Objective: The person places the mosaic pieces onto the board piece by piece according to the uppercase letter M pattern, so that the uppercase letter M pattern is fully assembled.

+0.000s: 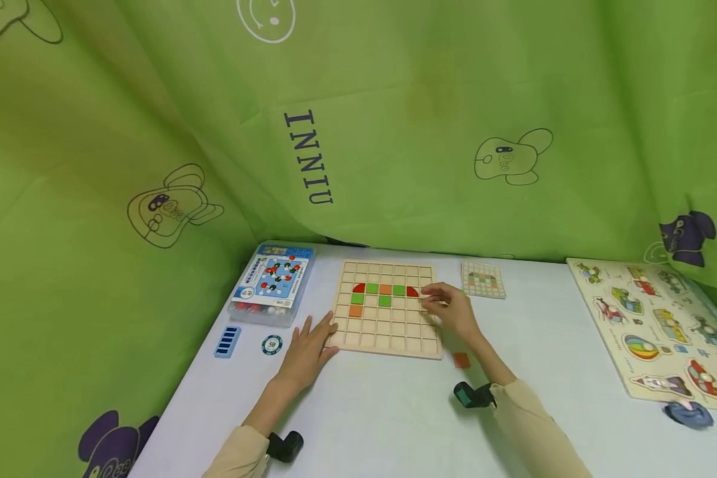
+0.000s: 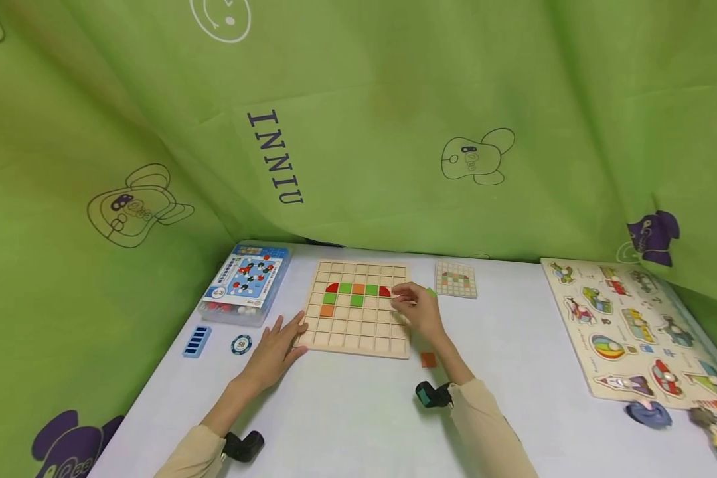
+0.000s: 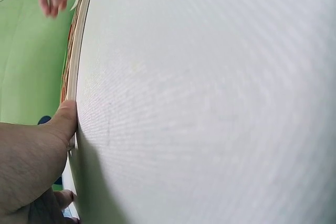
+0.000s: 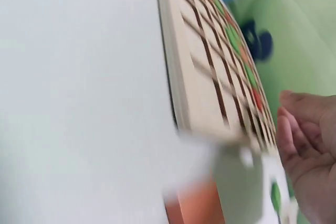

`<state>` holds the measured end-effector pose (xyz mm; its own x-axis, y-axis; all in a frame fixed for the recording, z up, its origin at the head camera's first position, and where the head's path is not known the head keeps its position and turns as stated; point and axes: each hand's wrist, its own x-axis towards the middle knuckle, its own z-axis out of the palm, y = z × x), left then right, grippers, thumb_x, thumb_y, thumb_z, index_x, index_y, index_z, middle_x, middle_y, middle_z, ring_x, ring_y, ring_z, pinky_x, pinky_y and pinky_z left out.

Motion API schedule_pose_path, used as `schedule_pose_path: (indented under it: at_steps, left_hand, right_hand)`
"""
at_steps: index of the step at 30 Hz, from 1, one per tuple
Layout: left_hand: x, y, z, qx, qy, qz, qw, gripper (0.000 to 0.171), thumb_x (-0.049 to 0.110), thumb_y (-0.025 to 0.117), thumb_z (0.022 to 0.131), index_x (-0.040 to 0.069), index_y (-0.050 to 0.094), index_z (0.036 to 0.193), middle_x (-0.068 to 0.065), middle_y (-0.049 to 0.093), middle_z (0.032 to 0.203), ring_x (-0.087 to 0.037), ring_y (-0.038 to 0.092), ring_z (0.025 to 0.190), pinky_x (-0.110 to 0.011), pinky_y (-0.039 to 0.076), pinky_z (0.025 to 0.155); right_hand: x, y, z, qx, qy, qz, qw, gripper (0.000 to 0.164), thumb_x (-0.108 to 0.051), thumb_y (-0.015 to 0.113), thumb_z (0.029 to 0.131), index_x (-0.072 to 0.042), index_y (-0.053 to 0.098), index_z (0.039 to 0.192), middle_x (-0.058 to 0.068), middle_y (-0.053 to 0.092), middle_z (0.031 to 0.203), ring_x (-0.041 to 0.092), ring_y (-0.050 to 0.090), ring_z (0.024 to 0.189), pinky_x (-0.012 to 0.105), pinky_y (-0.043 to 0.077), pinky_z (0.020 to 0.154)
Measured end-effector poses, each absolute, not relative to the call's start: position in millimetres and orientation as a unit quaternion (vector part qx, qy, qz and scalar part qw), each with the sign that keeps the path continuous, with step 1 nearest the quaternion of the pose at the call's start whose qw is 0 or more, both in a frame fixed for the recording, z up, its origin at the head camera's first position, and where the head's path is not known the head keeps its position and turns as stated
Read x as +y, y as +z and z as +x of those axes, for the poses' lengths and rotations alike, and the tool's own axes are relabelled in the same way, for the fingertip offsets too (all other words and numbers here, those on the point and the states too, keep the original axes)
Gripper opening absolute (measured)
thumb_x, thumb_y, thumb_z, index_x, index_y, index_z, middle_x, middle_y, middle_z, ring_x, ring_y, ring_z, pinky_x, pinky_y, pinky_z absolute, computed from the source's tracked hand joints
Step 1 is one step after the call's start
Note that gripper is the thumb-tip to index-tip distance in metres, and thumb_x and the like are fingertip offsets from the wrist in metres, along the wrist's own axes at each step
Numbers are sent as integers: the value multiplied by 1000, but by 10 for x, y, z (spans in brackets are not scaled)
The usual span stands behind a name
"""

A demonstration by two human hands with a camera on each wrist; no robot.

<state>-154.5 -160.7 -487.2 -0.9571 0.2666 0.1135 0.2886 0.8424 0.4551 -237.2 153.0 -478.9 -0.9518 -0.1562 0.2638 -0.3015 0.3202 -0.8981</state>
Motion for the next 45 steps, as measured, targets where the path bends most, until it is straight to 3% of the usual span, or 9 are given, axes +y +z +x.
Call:
schedule_pose_path:
  at_steps: [4,10,12,17,21,35,45]
  left_hand:
    - [-1615,-4873,-1558,-960,-238,-145,23,45,26,61,94,8,53,134,-8,32,154,-50,23,137,-68,18,107]
    - [-1596,-4864,-1549,-959,-243,-145,20,44,24,62,94,8,53,134,-10,33,154,-50,23,137,-68,18,107]
    - [-1597,-4863,-1544,-959,-242,-144,19,44,24,61,94,7,53,134,-10,32,154,-50,23,137,-68,18,107]
    - [-1600,-4850,-1540,-959,-243,-145,21,44,23,61,94,6,53,134,-10,32,154,-51,23,137,-68,18,107]
    - [-1610,-4844,-1545,-958,-243,-147,29,44,22,62,93,6,54,133,-11,33,153,-52,24,136,-69,19,106]
    - [-1597,-4878,-1545,-958,-243,-153,28,44,24,61,94,6,54,133,-11,33,153,-52,24,136,-70,19,105]
    - [-1604,-4873,-1552,-958,-239,-156,35,43,23,60,94,4,54,132,-13,35,152,-53,25,134,-70,20,104]
  right_hand:
    - [1875,-4790,-2362,-819,555,95,108,29,8,69,83,9,63,110,27,65,108,41,63,98,14,52,77]
    - [2110,-4812,-2364,-854,497,54,143,31,9,69,82,11,62,112,28,64,110,41,63,104,40,54,84]
    - [2113,-4820,-2367,-858,492,58,135,31,10,69,82,12,61,112,29,64,110,42,62,103,43,53,84]
    - [2093,-4840,-2356,-845,515,97,105,29,12,66,83,14,59,111,32,62,110,45,63,99,35,55,81]
    - [2070,-4853,-2374,-845,511,104,115,28,11,67,83,12,61,110,30,63,108,43,64,95,28,56,78]
    - [1882,-4835,-2476,-877,463,81,94,33,17,69,77,13,60,109,31,63,108,43,62,102,42,55,82]
    - [2116,-4884,-2299,-871,465,157,5,35,13,70,78,9,62,111,26,65,111,38,64,101,32,55,82]
